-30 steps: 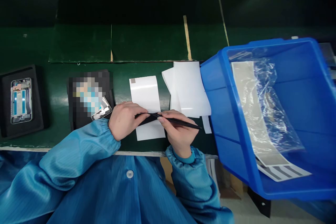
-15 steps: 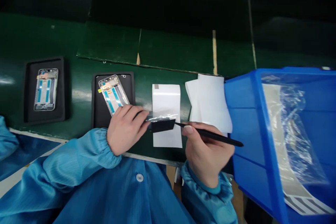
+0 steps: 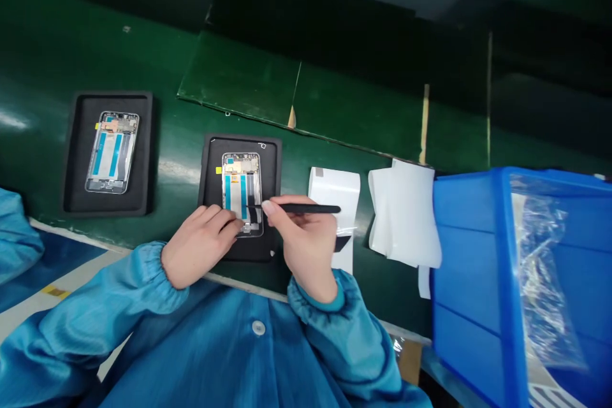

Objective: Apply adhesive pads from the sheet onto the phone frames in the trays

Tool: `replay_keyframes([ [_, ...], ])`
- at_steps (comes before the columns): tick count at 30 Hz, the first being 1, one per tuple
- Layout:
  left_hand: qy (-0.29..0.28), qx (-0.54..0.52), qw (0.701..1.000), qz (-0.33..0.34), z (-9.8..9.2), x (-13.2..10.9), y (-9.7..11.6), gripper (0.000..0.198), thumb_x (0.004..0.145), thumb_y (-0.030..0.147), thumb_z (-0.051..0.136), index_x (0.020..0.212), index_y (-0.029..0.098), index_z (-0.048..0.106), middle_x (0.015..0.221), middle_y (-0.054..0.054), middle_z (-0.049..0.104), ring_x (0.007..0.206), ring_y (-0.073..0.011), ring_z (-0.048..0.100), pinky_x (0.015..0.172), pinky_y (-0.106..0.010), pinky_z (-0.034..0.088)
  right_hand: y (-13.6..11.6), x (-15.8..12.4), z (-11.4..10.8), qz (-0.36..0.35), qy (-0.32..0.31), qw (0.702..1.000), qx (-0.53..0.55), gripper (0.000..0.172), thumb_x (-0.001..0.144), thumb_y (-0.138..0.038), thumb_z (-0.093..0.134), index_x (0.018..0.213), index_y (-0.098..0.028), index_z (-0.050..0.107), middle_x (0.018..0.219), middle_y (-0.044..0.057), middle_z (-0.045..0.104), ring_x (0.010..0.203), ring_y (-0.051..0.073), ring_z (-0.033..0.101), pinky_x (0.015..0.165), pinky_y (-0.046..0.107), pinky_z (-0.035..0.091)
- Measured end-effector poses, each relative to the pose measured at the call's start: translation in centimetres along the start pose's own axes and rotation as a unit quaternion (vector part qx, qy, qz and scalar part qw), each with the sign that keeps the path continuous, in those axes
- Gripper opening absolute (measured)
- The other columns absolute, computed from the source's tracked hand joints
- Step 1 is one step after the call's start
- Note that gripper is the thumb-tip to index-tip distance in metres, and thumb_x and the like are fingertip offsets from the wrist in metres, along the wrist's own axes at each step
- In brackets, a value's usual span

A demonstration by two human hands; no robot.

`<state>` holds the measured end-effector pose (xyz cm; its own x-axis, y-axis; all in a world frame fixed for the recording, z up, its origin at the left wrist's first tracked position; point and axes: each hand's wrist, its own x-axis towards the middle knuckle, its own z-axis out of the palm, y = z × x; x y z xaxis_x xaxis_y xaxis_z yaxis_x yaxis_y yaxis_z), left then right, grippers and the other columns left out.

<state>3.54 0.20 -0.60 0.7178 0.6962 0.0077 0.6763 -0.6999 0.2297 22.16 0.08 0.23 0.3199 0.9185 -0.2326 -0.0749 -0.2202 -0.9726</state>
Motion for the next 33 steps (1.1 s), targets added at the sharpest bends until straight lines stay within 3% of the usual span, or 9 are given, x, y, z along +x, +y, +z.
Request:
replay_keyframes([
  [5, 0.002, -0.051, 0.999, -0.003, 0.2, -1.4, -0.5, 0.021, 0.095, 0.02, 0.059, 0.115, 0.016, 0.066, 0.109, -0.006, 0.069, 0.094, -0.0218, 0.059, 0.076, -0.037, 0.046, 1.2, 2.1, 2.2, -0.02, 0.0, 0.997, -0.073, 0.016, 0.076, -0.034, 0.082, 0.08, -0.02, 0.075, 0.072, 0.002, 0.076, 0.062, 0.016, 0.069, 0.056, 0.026, 0.055],
  [10, 0.018, -0.083, 0.996, -0.014, 0.6, -1.5, -0.6, 0.02, 0.095, 0.02, 0.059, 0.114, 0.017, 0.066, 0.108, -0.006, 0.07, 0.094, -0.021, 0.06, 0.076, -0.037, 0.047, 2.4, 3.6, 2.8, -0.044, -0.012, 0.989, -0.143, 0.02, 0.079, -0.039, 0.078, 0.08, -0.019, 0.075, 0.075, 0.004, 0.078, 0.068, 0.02, 0.074, 0.063, 0.029, 0.057],
  [16, 0.054, -0.128, 0.989, -0.044, 0.7, -1.0, -1.6, 0.019, 0.097, 0.029, 0.058, 0.111, 0.02, 0.067, 0.107, -0.006, 0.071, 0.097, -0.0207, 0.06, 0.079, -0.036, 0.047, 2.6, 4.6, 3.3, -0.046, -0.002, 0.988, -0.146, 0.022, 0.078, -0.04, 0.078, 0.08, -0.019, 0.075, 0.071, 0.004, 0.077, 0.067, 0.021, 0.075, 0.062, 0.03, 0.058],
  [24, 0.163, -0.053, 0.973, -0.157, 2.2, 1.2, -3.0, 0.027, 0.095, 0.029, 0.057, 0.116, 0.016, 0.068, 0.107, -0.012, 0.067, 0.095, -0.0255, 0.057, 0.079, -0.039, 0.048, 2.8, 5.1, 3.8, -0.056, -0.02, 0.989, -0.134, 0.02, 0.079, -0.038, 0.079, 0.081, -0.019, 0.074, 0.077, 0.005, 0.079, 0.072, 0.021, 0.076, 0.067, 0.03, 0.06],
  [33, 0.161, -0.039, 0.973, -0.163, 2.8, 1.5, -3.1, 0.029, 0.095, 0.027, 0.056, 0.118, 0.015, 0.068, 0.109, -0.014, 0.066, 0.097, -0.0271, 0.055, 0.082, -0.041, 0.049, 2.9, 5.2, 3.7, -0.05, -0.02, 0.986, -0.155, 0.021, 0.079, -0.04, 0.078, 0.081, -0.019, 0.075, 0.078, 0.005, 0.079, 0.072, 0.021, 0.076, 0.067, 0.03, 0.06],
])
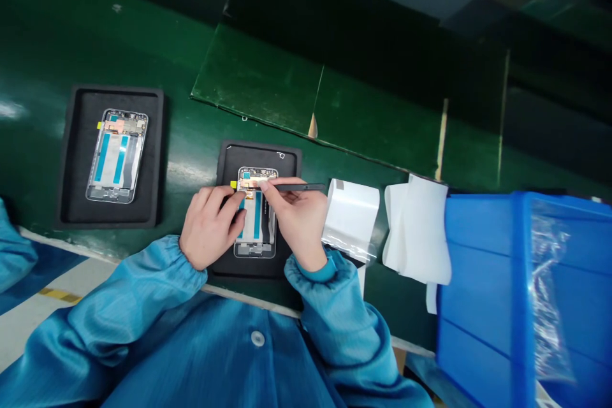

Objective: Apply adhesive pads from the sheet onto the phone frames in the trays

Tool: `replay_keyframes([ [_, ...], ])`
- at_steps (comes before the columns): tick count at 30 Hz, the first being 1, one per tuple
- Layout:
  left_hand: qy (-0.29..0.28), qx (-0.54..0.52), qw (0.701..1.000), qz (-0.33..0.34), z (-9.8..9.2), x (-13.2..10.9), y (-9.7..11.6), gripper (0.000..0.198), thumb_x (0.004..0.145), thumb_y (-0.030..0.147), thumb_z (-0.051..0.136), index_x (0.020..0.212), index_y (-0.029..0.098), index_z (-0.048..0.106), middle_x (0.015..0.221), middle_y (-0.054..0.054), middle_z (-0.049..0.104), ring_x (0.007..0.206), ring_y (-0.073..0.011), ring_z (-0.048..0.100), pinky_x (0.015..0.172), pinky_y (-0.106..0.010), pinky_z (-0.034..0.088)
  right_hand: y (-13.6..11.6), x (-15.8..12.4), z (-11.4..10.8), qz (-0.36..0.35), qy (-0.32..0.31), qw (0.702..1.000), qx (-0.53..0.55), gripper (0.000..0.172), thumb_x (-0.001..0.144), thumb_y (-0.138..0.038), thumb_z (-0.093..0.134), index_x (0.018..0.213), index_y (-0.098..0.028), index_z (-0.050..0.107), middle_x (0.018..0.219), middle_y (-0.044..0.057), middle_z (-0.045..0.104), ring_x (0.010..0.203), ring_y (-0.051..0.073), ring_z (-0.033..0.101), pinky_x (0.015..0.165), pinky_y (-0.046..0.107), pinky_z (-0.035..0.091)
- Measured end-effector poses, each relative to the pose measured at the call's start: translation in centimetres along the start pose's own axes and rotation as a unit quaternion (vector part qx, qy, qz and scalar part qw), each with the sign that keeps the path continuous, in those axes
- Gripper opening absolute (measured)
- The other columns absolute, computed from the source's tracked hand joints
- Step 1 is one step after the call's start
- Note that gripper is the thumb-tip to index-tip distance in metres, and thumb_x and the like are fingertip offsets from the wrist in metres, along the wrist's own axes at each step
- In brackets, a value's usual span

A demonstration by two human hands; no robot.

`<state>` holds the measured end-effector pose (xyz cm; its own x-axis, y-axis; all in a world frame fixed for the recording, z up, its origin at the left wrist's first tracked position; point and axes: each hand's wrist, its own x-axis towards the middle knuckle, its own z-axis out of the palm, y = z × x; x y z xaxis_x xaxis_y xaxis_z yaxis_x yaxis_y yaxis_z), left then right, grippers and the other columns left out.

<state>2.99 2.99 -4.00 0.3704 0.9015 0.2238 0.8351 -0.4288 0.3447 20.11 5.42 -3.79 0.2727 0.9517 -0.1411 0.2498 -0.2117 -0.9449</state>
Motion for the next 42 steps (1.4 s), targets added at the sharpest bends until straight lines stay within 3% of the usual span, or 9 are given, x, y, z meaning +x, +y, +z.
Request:
replay_keyframes([
  [25, -0.004, 0.002, 1.0, -0.002, 0.2, 0.0, 0.0, 0.028, 0.094, 0.027, 0.055, 0.117, 0.016, 0.068, 0.109, -0.014, 0.065, 0.098, -0.0273, 0.055, 0.081, -0.041, 0.047, 0.1, -0.1, 0.1, -0.005, -0.003, 1.0, -0.003, 0.019, 0.081, -0.039, 0.077, 0.082, -0.021, 0.075, 0.081, 0.005, 0.079, 0.073, 0.021, 0.076, 0.068, 0.031, 0.061],
  [34, -0.059, 0.099, 0.993, 0.022, -0.5, 0.4, 0.5, 0.044, 0.096, 0.029, 0.053, 0.139, 0.022, 0.057, 0.113, -0.012, 0.066, 0.094, -0.0285, 0.053, 0.072, -0.042, 0.039, 0.2, -0.1, 0.1, -0.021, -0.01, 1.0, -0.013, 0.017, 0.081, -0.038, 0.077, 0.084, -0.021, 0.075, 0.081, 0.004, 0.079, 0.072, 0.019, 0.075, 0.067, 0.029, 0.06],
  [38, -0.066, 0.141, 0.987, 0.049, -0.9, 0.4, 0.9, 0.045, 0.097, 0.028, 0.05, 0.141, 0.019, 0.056, 0.113, -0.012, 0.066, 0.093, -0.0281, 0.054, 0.072, -0.043, 0.039, -0.9, -0.9, -0.6, -0.022, 0.05, 0.998, -0.002, 0.015, 0.082, -0.035, 0.077, 0.087, -0.021, 0.076, 0.086, 0.004, 0.079, 0.073, 0.018, 0.075, 0.067, 0.029, 0.06],
  [42, -0.068, 0.185, 0.977, 0.086, -1.2, 0.6, 1.1, 0.046, 0.096, 0.025, 0.05, 0.142, 0.015, 0.055, 0.115, -0.012, 0.067, 0.092, -0.0286, 0.053, 0.074, -0.045, 0.04, -2.3, -2.3, -2.9, -0.04, 0.127, 0.991, 0.028, 0.012, 0.079, -0.031, 0.08, 0.087, -0.022, 0.076, 0.085, 0.002, 0.078, 0.074, 0.017, 0.074, 0.068, 0.027, 0.061],
])
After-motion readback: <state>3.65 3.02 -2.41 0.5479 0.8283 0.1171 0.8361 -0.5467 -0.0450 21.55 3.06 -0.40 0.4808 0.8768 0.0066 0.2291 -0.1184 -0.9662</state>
